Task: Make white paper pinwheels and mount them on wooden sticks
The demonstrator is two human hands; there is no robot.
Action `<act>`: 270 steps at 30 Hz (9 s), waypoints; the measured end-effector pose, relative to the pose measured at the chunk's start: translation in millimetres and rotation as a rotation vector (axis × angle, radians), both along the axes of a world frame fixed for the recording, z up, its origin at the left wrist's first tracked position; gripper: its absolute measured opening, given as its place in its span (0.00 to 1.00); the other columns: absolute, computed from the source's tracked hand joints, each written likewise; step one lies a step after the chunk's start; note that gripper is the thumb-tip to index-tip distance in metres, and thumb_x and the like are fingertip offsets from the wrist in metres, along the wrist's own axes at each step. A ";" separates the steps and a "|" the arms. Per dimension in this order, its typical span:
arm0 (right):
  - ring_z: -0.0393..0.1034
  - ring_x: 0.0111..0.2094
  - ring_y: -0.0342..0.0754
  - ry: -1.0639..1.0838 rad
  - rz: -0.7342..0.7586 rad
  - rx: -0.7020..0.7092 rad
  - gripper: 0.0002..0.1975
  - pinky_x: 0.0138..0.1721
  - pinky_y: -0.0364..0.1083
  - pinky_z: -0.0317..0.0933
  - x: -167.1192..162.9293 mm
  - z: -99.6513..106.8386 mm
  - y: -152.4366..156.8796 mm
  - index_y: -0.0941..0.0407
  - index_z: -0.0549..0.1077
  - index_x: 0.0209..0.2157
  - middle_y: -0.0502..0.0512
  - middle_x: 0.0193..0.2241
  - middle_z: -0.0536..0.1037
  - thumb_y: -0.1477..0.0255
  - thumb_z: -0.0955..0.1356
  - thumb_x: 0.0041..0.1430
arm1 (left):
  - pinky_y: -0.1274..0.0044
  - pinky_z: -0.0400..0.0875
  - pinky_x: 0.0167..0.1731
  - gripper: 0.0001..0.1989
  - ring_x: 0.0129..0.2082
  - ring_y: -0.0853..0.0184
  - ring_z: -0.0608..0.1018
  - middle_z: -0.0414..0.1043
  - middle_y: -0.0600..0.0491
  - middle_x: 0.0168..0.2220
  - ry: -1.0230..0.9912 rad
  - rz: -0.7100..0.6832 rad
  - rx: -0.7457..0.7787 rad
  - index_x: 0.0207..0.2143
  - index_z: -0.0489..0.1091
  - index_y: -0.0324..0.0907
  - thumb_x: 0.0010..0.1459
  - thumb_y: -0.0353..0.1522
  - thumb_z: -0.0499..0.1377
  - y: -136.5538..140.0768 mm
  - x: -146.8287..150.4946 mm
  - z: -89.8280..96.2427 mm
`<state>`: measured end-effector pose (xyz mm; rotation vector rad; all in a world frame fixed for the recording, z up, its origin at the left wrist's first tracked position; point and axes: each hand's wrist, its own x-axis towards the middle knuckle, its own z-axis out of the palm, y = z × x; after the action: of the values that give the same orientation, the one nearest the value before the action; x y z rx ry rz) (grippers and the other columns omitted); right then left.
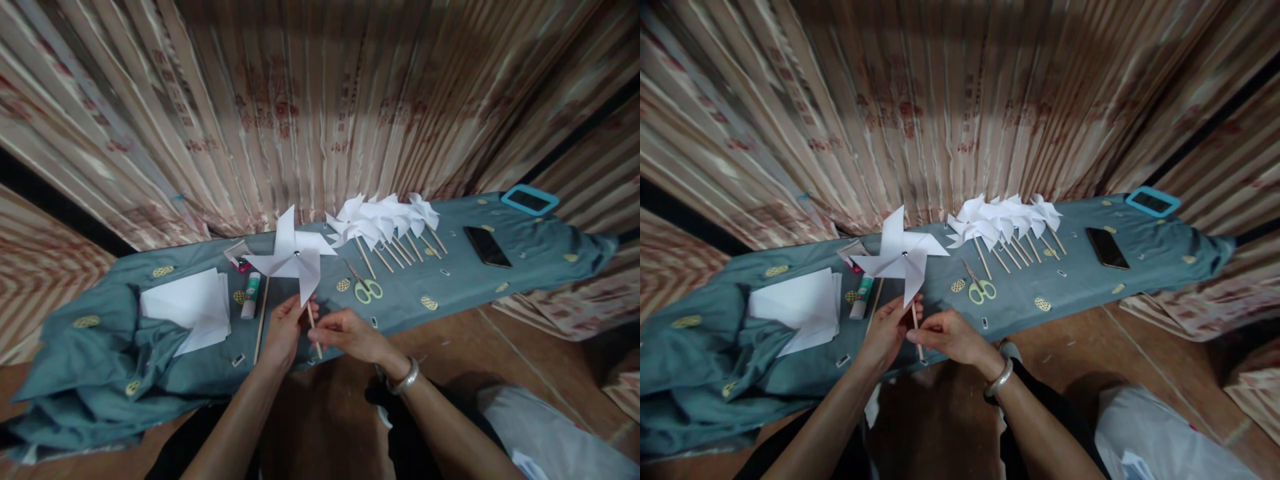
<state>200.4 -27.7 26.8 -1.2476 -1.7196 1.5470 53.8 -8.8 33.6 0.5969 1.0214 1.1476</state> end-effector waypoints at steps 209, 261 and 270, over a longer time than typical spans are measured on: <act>0.63 0.21 0.39 0.349 -0.531 -0.049 0.16 0.26 0.41 0.57 9.1 14.1 32.8 0.55 0.75 0.19 0.45 0.17 0.73 0.61 0.79 0.34 | 0.76 0.72 0.36 0.18 0.28 0.69 0.76 0.81 0.50 0.31 0.284 -0.023 0.033 0.30 0.81 0.42 0.35 0.40 0.73 -3.6 -9.8 -24.3; 0.70 0.30 0.45 0.227 -0.799 0.262 0.15 0.36 0.47 0.64 73.2 9.5 63.9 0.53 0.80 0.27 0.51 0.27 0.80 0.60 0.77 0.37 | 0.76 0.71 0.36 0.18 0.29 0.67 0.77 0.82 0.49 0.31 0.288 -0.248 -0.015 0.29 0.81 0.43 0.33 0.42 0.73 -13.7 -10.8 -14.6; 0.67 0.25 0.42 0.258 -0.790 0.178 0.14 0.31 0.43 0.62 68.0 13.3 61.4 0.54 0.80 0.22 0.48 0.21 0.78 0.64 0.80 0.31 | 0.77 0.71 0.36 0.18 0.29 0.68 0.77 0.82 0.49 0.31 0.278 -0.237 -0.028 0.28 0.81 0.43 0.32 0.41 0.73 -14.4 -13.3 -13.8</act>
<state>268.5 33.7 40.0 -1.3331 -0.9815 0.9963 40.5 -23.2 19.7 0.8479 1.1650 0.8551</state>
